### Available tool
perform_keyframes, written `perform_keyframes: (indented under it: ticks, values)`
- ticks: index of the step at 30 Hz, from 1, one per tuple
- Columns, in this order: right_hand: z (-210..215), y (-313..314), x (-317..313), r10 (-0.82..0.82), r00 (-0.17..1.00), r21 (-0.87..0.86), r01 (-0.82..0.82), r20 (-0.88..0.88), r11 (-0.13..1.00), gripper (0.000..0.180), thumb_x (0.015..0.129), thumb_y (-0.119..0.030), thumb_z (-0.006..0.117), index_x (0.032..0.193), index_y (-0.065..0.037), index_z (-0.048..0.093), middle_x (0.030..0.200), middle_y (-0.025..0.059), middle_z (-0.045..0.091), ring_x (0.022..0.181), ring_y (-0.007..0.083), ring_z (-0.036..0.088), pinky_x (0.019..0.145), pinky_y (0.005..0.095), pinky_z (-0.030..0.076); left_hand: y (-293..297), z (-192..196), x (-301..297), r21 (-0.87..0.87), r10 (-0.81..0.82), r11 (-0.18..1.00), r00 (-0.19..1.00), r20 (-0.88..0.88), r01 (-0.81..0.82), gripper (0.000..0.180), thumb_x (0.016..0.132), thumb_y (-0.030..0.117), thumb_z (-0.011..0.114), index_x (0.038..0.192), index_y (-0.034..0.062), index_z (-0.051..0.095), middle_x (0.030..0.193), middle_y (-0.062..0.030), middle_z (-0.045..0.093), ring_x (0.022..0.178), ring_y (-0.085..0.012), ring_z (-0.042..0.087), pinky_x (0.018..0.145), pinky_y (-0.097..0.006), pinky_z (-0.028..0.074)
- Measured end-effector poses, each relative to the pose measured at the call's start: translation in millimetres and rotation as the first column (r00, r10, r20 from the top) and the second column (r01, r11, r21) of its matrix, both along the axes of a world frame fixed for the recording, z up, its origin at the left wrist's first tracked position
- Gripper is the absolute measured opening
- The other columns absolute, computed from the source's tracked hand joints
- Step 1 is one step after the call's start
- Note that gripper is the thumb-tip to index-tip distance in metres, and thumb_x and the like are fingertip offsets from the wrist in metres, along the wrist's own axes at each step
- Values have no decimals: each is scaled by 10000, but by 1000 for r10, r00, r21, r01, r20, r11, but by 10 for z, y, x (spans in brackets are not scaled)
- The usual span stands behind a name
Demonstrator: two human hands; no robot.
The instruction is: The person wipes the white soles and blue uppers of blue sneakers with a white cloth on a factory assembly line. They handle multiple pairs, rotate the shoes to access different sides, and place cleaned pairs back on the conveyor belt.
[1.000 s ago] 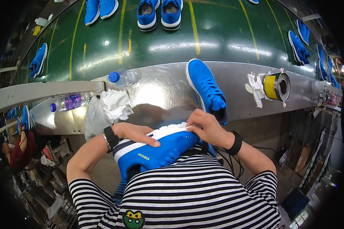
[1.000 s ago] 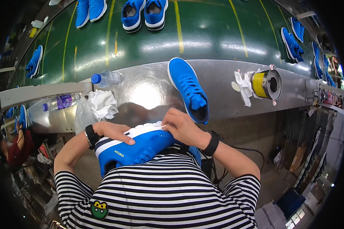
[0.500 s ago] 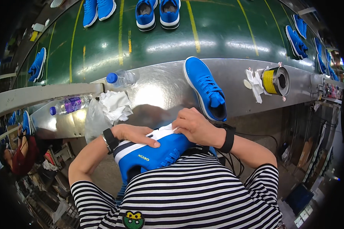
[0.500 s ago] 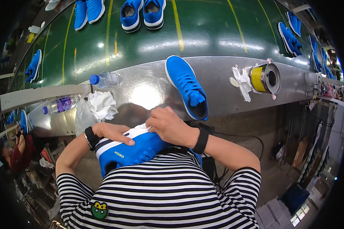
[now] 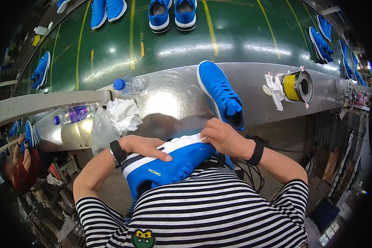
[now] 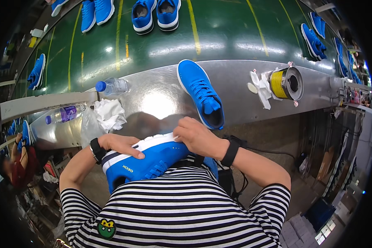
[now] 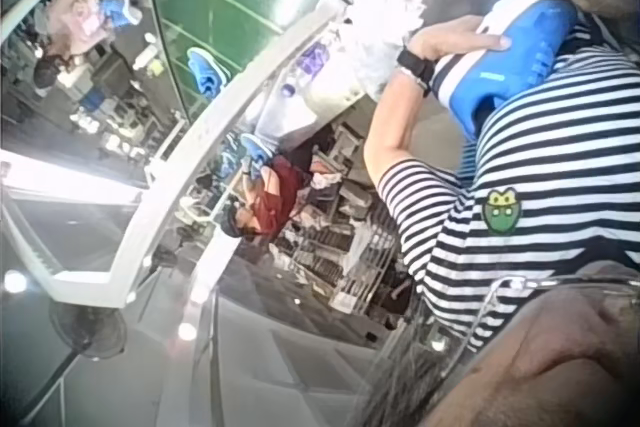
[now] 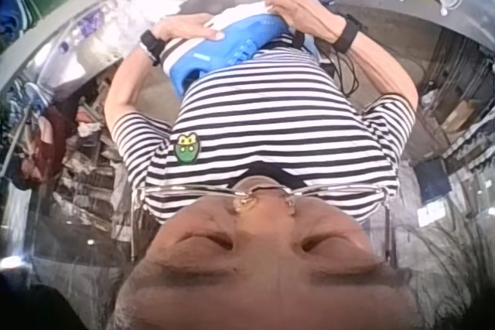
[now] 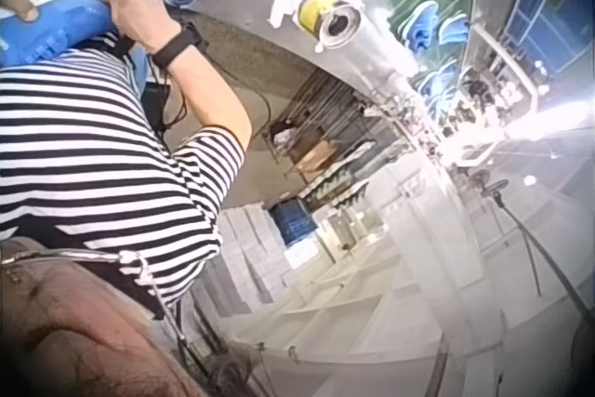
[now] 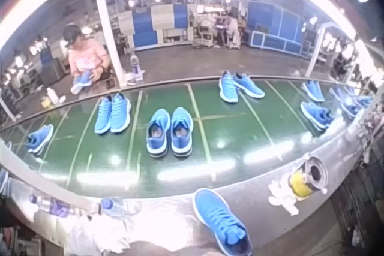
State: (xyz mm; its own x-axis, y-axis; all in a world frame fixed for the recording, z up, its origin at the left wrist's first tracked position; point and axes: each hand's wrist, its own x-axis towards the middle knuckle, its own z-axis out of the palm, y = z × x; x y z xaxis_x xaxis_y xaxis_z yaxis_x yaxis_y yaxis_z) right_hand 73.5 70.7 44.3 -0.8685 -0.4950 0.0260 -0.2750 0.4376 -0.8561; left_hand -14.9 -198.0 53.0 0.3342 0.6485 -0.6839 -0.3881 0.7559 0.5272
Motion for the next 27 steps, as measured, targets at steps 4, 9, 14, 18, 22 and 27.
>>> perform_keyframes:
  ticks: [4, 9, 14, 18, 22, 27]
  values:
    - [46, -140, -114, 61, 994, -45, -65, -93, 997, 165, 716, -15, 627, 862, -49, 556, 809, 98, 486, 807, 283, 493, 722, 367, 412, 36, -33, -10, -17, -29, 999, 999, 24, 30, 763, 801, 504, 611, 1288, -49, 412, 1197, -162, 542, 1060, -205, 547, 911, -295, 434]
    - [-16, 63, -47, 57, 997, -38, -59, -42, 998, 161, 721, -13, 620, 864, -50, 555, 808, 99, 487, 809, 287, 488, 724, 369, 407, 16, 46, 15, -9, 17, 1000, 1000, 8, -17, 753, 799, 492, 621, 1285, -46, 416, 1190, -159, 545, 1053, -203, 550, 904, -297, 441]
    - [24, -89, -126, 96, 991, -87, -104, -93, 991, 152, 729, -25, 617, 867, -50, 557, 807, 102, 486, 800, 289, 481, 722, 370, 404, 62, 80, -9, -35, -17, 999, 1000, 17, 18, 737, 797, 479, 631, 1276, -43, 425, 1183, -151, 549, 1048, -199, 549, 902, -297, 441]
    - [28, -60, -151, 131, 987, -76, -138, -92, 987, 159, 723, -27, 619, 868, -48, 558, 816, 105, 483, 803, 287, 478, 717, 368, 404, -12, 53, 70, 10, 68, 998, 998, -11, -68, 671, 822, 426, 626, 1244, -65, 450, 1132, -131, 582, 995, -173, 566, 860, -285, 462]
    - [6, 6, -130, 125, 988, -75, -132, -86, 988, 156, 718, -31, 620, 859, -44, 554, 816, 101, 477, 803, 280, 473, 716, 357, 405, -79, -1, 116, 45, 92, 995, 996, -14, -91, 665, 820, 429, 625, 1233, -65, 459, 1120, -126, 588, 986, -170, 570, 858, -281, 462]
    - [122, -294, -290, 271, 948, -65, -284, -164, 956, 105, 727, -43, 598, 810, -45, 535, 816, 98, 479, 813, 278, 476, 733, 364, 404, 1, 29, 85, -2, 12, 1000, 999, -32, -12, 670, 822, 428, 622, 1242, -64, 447, 1138, -128, 579, 996, -170, 565, 865, -280, 457]
